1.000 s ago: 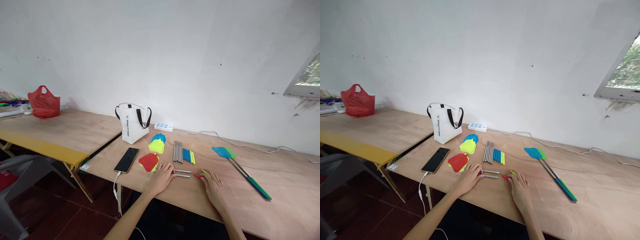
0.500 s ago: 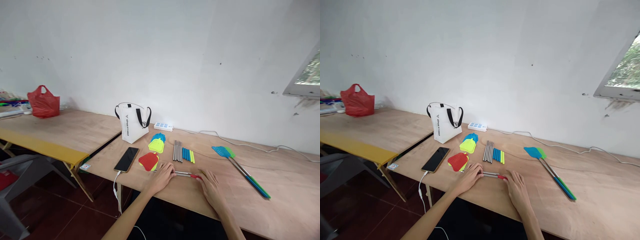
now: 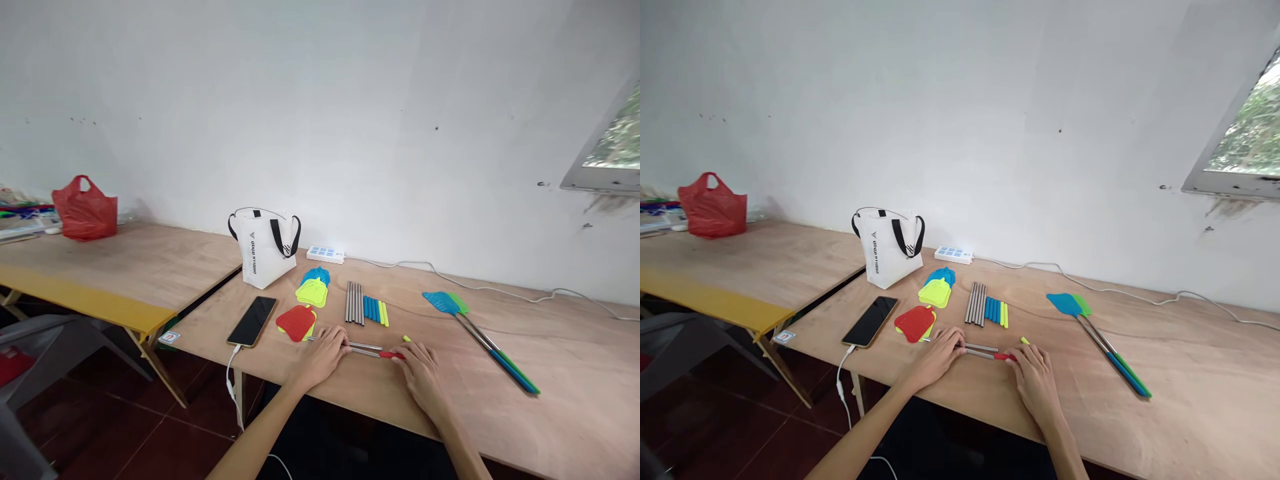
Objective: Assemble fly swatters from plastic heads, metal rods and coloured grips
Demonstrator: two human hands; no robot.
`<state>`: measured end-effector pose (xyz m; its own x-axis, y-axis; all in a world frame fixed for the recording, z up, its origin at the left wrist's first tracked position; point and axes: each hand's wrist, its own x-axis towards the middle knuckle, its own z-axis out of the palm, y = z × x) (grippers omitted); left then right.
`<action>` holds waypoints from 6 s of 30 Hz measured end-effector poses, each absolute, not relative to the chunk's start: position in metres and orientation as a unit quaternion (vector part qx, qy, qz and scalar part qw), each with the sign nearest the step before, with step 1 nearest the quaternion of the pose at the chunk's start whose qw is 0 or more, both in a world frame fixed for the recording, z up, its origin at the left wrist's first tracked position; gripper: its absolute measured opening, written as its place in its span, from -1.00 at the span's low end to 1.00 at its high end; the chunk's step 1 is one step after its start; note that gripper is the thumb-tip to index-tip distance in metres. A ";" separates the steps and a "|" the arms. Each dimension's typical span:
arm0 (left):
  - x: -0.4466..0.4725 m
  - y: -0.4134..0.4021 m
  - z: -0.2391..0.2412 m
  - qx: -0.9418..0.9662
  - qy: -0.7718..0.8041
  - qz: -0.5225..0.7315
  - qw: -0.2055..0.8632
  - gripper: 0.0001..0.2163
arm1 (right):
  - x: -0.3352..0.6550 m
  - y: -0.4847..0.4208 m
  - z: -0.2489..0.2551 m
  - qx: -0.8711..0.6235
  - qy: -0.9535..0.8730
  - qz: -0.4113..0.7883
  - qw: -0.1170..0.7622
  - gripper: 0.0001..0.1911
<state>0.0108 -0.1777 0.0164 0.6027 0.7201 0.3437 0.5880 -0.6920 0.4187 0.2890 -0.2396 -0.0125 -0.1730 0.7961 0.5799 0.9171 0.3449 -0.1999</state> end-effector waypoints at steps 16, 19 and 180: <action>0.012 -0.177 0.016 0.879 0.363 0.273 0.145 -0.93 | 0.290 -0.238 -0.012 -0.567 -0.744 -0.055 0.348 -0.69; 0.012 -0.178 0.020 0.874 0.367 0.277 0.154 -0.93 | 0.290 -0.237 -0.013 -0.566 -0.743 -0.026 0.356 -0.67; -0.063 -0.161 0.071 0.778 0.585 0.227 0.035 -0.72 | 0.259 -0.245 0.002 -0.597 -0.742 -0.061 0.299 -0.78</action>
<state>-0.0630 -0.1607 0.0708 0.2131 0.9260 0.3117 0.8938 -0.3136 0.3205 0.2585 -0.2454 0.0018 -0.1073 0.8494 0.5167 0.9225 0.2789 -0.2670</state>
